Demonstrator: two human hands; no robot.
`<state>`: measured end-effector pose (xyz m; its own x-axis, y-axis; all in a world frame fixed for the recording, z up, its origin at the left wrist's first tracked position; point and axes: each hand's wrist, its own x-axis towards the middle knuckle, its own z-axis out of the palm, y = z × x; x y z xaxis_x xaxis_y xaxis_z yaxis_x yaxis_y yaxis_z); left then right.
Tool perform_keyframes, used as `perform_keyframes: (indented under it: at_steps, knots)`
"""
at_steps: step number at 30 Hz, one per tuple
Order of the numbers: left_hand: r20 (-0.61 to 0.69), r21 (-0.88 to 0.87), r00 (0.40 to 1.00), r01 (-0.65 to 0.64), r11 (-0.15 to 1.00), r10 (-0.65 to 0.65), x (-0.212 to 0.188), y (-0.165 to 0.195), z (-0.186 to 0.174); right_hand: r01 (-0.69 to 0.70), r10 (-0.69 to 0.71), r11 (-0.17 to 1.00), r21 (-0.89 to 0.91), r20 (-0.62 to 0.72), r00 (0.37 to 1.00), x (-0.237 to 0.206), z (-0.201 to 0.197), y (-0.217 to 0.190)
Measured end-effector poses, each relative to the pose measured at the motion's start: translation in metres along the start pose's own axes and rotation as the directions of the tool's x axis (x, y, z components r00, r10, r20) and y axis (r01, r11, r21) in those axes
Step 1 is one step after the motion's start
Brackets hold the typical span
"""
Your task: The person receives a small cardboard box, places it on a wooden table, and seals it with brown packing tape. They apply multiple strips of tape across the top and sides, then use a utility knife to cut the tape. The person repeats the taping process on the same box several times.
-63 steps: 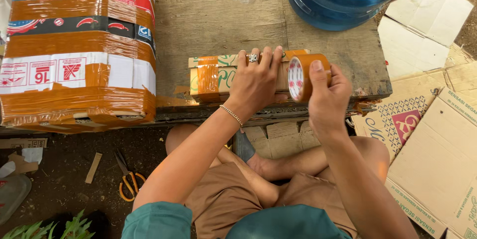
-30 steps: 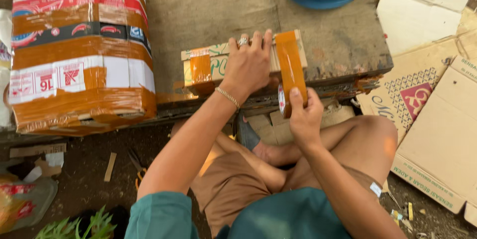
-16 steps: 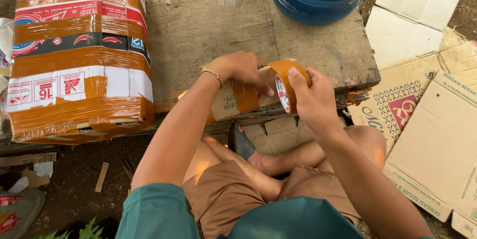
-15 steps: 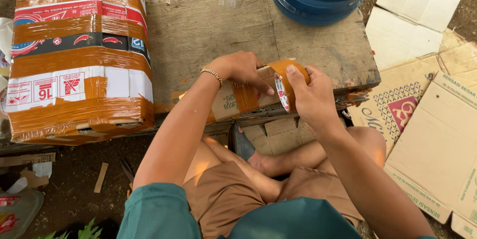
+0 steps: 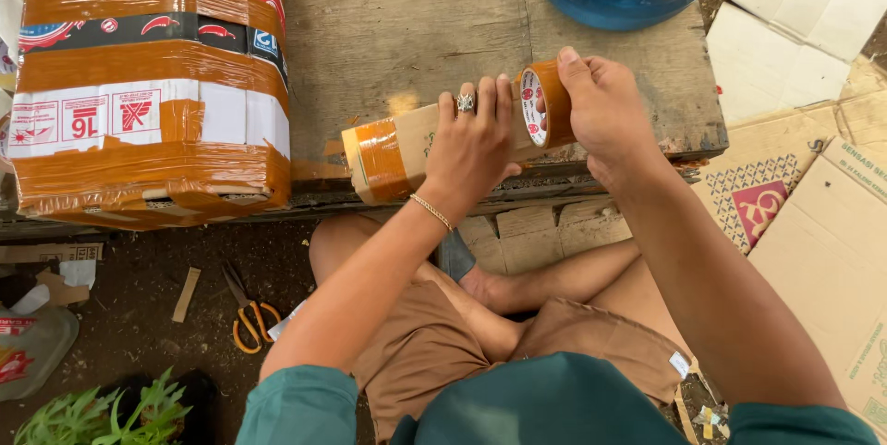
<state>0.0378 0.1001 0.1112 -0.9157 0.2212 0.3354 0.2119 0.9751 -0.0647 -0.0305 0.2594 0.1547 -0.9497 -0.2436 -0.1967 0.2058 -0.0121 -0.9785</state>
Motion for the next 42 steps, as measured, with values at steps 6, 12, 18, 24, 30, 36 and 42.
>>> perform_keyframes:
  at_steps: [6, 12, 18, 24, 30, 36, 42]
  knots:
    - [0.02, -0.077, 0.997, -0.078, 0.994, 0.08, 0.019, -0.025, 0.006, 0.081, -0.077, 0.996, 0.039, -0.092, 0.993, -0.005, 0.004, 0.015]
    - [-0.008, -0.111, 0.995, -0.102, 0.989, 0.102, 0.016, -0.027, 0.013, 0.092, -0.08, 0.987, 0.129, -0.093, 0.992, -0.022, 0.004, 0.021]
    - [0.011, -0.079, 0.996, -0.088, 0.993, 0.089, 0.017, -0.024, 0.009, 0.059, -0.034, 0.987, 0.15, -0.163, 0.986, -0.071, 0.007, 0.04]
    - [0.007, -0.043, 0.995, -0.101, 0.994, 0.102, 0.013, -0.023, 0.015, 0.113, -0.075, 0.98, 0.162, -0.223, 0.972, -0.086, 0.008, 0.077]
    - [-0.104, 0.132, 0.987, -0.109, 0.985, 0.123, 0.015, -0.025, 0.022, 0.166, -0.114, 0.969, 0.185, -0.265, 0.958, -0.086, 0.029, 0.122]
    - [0.143, -0.07, 0.985, -0.092, 0.993, 0.101, 0.024, -0.026, 0.005, 0.209, -0.167, 0.966, 0.152, -0.249, 0.954, -0.071, 0.016, 0.125]
    - [0.132, -0.079, 0.983, -0.119, 0.99, 0.129, 0.023, -0.028, 0.0, 0.177, -0.137, 0.97, 0.164, -0.232, 0.963, -0.072, 0.01, 0.08]
